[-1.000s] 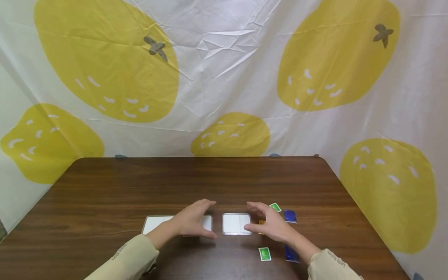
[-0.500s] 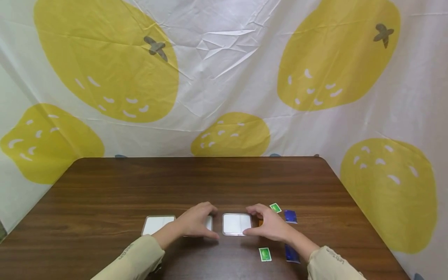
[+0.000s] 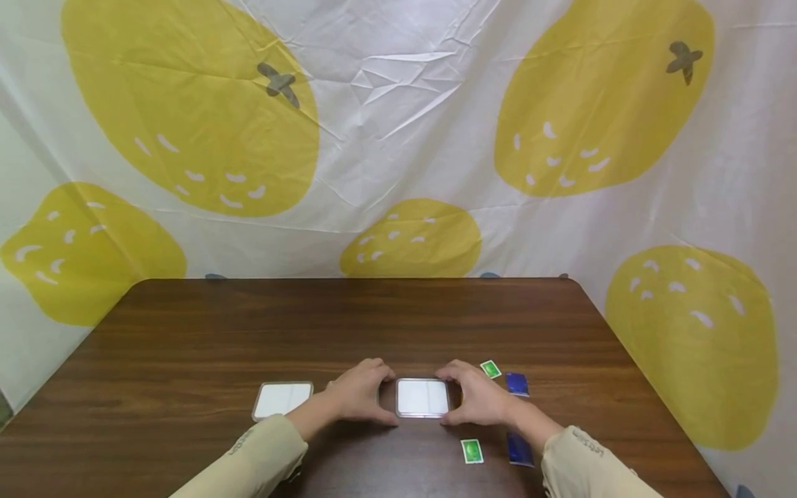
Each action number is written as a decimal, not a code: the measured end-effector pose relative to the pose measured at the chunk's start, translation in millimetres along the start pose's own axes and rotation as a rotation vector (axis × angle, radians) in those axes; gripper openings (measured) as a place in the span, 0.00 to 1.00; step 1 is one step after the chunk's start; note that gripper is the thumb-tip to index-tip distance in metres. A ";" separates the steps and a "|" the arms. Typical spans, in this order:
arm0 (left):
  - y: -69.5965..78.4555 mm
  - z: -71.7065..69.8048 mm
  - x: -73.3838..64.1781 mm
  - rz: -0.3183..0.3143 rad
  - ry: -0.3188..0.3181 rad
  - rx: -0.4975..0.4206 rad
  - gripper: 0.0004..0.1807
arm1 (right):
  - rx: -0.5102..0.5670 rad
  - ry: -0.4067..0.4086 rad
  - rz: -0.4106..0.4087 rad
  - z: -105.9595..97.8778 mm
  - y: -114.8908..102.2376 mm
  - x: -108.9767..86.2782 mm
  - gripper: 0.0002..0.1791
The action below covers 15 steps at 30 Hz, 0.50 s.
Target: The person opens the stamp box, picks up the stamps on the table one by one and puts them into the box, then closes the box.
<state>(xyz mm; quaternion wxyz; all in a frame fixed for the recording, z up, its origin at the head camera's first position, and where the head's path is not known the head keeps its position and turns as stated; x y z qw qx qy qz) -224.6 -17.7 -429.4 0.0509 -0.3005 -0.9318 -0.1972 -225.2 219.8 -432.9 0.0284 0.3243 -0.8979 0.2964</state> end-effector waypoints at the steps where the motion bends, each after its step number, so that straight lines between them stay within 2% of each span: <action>1: 0.4 1.0 0.6 -0.001 0.002 0.004 0.35 | -0.015 -0.003 -0.004 0.1 0.2 0.4 0.35; 7: 2.5 7.1 4.3 -0.007 0.024 0.026 0.34 | -0.073 -0.026 0.003 0.0 -0.1 4.2 0.32; 15: 5.1 8.7 6.4 -0.010 0.034 0.043 0.30 | -0.106 -0.028 -0.042 0.9 0.4 10.6 0.26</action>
Point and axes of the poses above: each hand's wrist, its own x-axis towards the middle knuckle, its own z-axis out of the palm, y = z × x, the point moved 1 cm from there along x, towards the middle knuckle, and after that the axes turned 9 degrees about y, right-handed, at the moved point
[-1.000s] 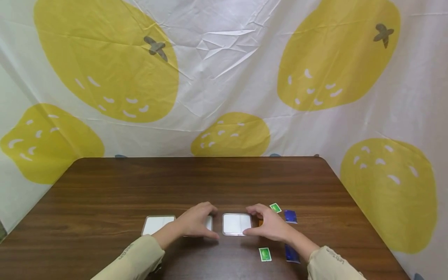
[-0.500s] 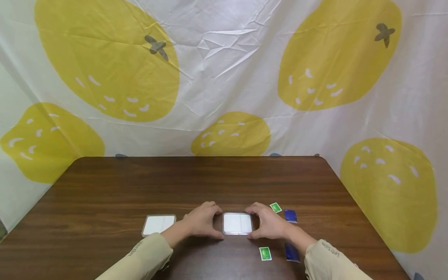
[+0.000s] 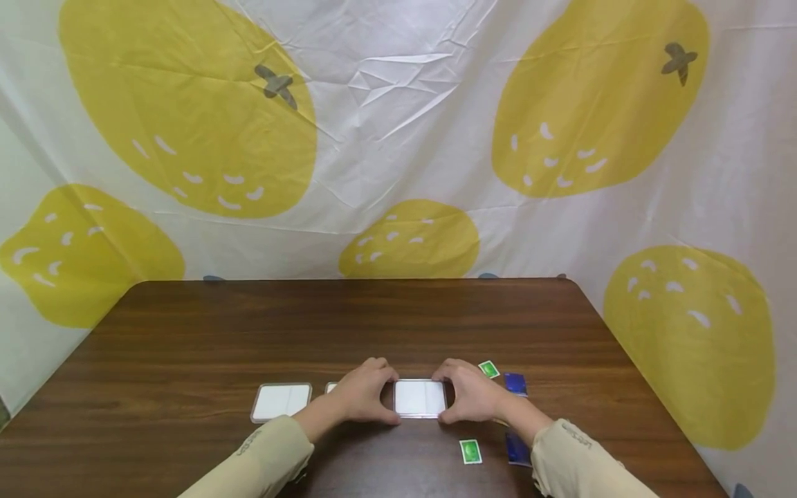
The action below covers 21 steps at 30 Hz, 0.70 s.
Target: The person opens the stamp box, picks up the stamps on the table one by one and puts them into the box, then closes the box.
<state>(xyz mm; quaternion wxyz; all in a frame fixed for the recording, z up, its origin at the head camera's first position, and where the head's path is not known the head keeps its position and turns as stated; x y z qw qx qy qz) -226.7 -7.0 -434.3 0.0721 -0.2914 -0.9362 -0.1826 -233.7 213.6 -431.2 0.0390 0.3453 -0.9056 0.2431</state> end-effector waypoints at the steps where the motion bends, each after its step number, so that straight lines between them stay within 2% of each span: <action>1: 0.2 0.0 0.2 -0.002 -0.002 0.002 0.30 | -0.003 0.000 -0.004 0.2 0.2 0.2 0.26; 8: 0.6 -0.1 0.5 -0.004 0.004 0.013 0.29 | 0.006 0.012 -0.018 0.6 0.2 0.1 0.26; 21: -1.0 0.8 0.6 -0.007 0.006 0.012 0.29 | 0.050 0.009 0.008 -0.8 -0.2 -0.3 0.25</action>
Point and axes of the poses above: each hand's wrist, its own x-axis towards the middle knuckle, its own z-axis out of the palm, y = z × x, the point moved 1 cm from there along x, towards the middle knuckle, and after that the axes turned 9 degrees about y, right-handed, at the moved point
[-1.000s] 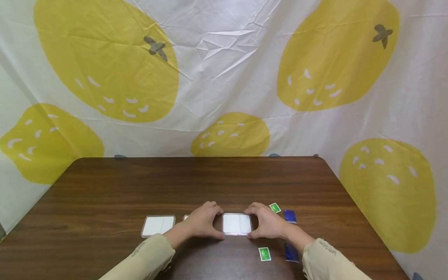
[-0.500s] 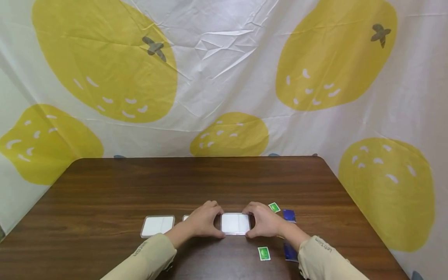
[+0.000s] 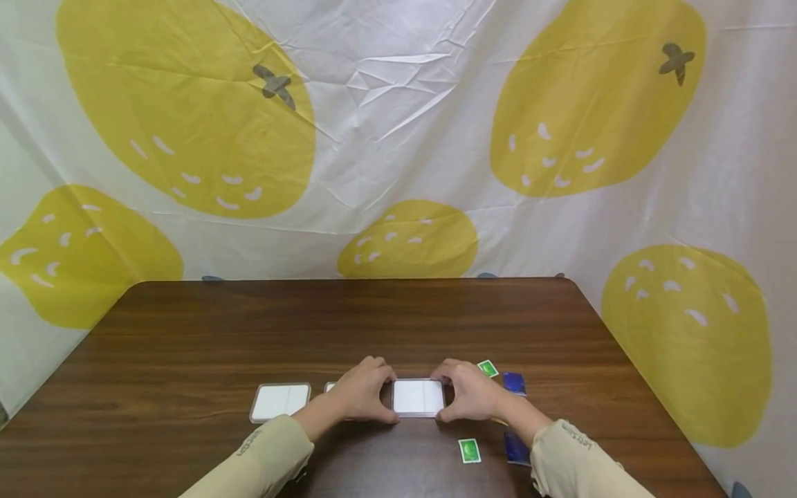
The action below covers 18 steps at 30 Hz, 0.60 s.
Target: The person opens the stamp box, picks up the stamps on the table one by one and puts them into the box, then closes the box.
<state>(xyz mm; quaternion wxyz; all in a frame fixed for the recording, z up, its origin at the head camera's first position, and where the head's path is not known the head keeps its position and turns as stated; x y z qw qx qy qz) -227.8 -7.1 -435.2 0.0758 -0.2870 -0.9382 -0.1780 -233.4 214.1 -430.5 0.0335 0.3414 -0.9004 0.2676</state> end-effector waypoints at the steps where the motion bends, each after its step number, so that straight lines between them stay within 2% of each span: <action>1: 0.0 0.3 0.2 -0.001 0.000 0.001 0.29 | -0.002 0.000 0.000 0.2 0.1 0.0 0.25; 18: 2.0 -1.8 0.3 -0.012 -0.001 0.013 0.29 | 0.018 -0.003 0.025 -1.1 -0.5 0.9 0.26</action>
Point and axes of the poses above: each hand's wrist, its own x-axis towards the middle knuckle, its own z-axis out of the palm, y = z × x, the point moved 1 cm from there along x, towards the middle knuckle, and after that the axes turned 9 degrees about y, right-handed, at the moved point
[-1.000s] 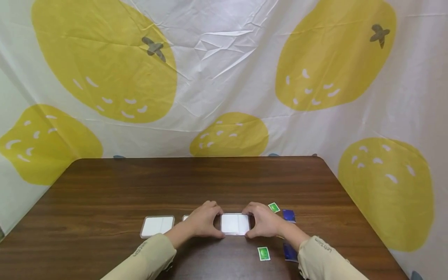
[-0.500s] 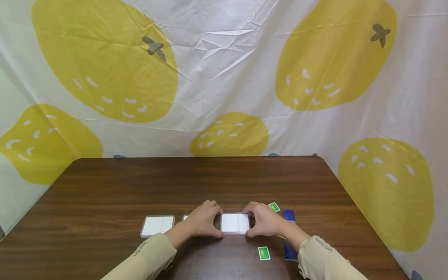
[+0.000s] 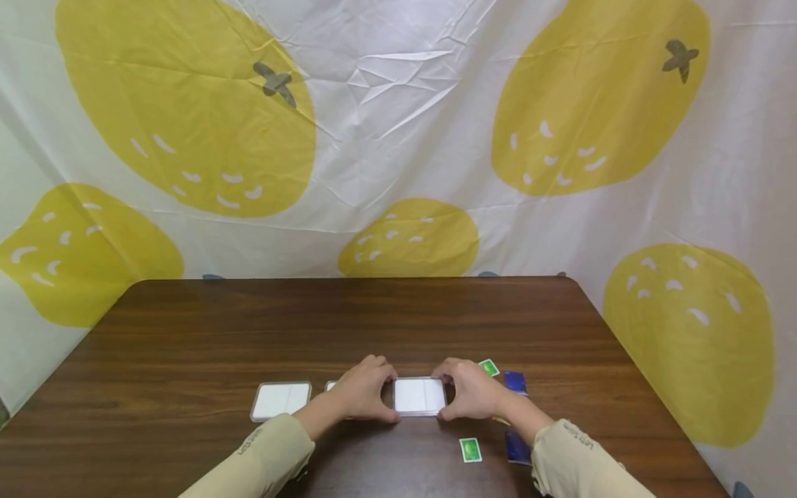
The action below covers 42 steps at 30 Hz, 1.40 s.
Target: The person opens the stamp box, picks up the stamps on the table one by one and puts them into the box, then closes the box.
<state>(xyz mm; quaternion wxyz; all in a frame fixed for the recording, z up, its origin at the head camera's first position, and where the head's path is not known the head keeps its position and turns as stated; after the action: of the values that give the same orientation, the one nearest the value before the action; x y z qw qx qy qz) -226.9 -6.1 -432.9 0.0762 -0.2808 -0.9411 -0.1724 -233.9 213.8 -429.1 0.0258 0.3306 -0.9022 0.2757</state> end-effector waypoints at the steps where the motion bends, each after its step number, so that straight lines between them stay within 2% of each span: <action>1: 0.0 0.0 0.1 0.000 0.000 -0.002 0.29 | 0.003 0.002 0.001 -0.5 -0.2 0.2 0.26; 11: -0.6 0.3 0.6 0.001 -0.006 -0.004 0.30 | 0.032 0.018 0.008 -0.5 0.9 -2.6 0.26; 17: -2.0 1.6 1.3 0.002 -0.007 -0.012 0.30 | 0.081 0.016 0.044 -8.6 5.3 -3.6 0.27; 20: -2.1 1.4 1.6 0.002 -0.012 -0.010 0.29 | 0.066 0.030 0.044 -13.3 8.0 -1.7 0.28; 26: -1.4 0.9 1.9 0.013 -0.016 -0.004 0.28 | 0.029 0.075 0.034 -18.5 13.2 8.5 0.30; 32: -1.0 0.2 1.6 0.013 -0.018 -0.011 0.28 | 0.045 0.097 0.041 -16.3 23.5 23.8 0.30; 42: -2.4 0.5 0.2 0.019 0.001 -0.042 0.29 | 0.105 0.098 0.113 -9.1 36.3 43.7 0.31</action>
<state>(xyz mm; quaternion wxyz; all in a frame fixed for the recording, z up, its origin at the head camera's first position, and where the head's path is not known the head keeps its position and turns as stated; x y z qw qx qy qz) -228.4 -7.7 -434.1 0.0725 -0.2910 -0.9346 -0.1915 -291.4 215.9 -428.8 0.0370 0.2660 -0.9014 0.3396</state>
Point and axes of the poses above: each hand's wrist, its own x-axis towards the middle knuckle, its own z-axis out of the palm, y = z × x, the point moved 1 cm from there along x, towards the middle knuckle, and after that the axes turned 9 degrees about y, right-handed, at the moved point
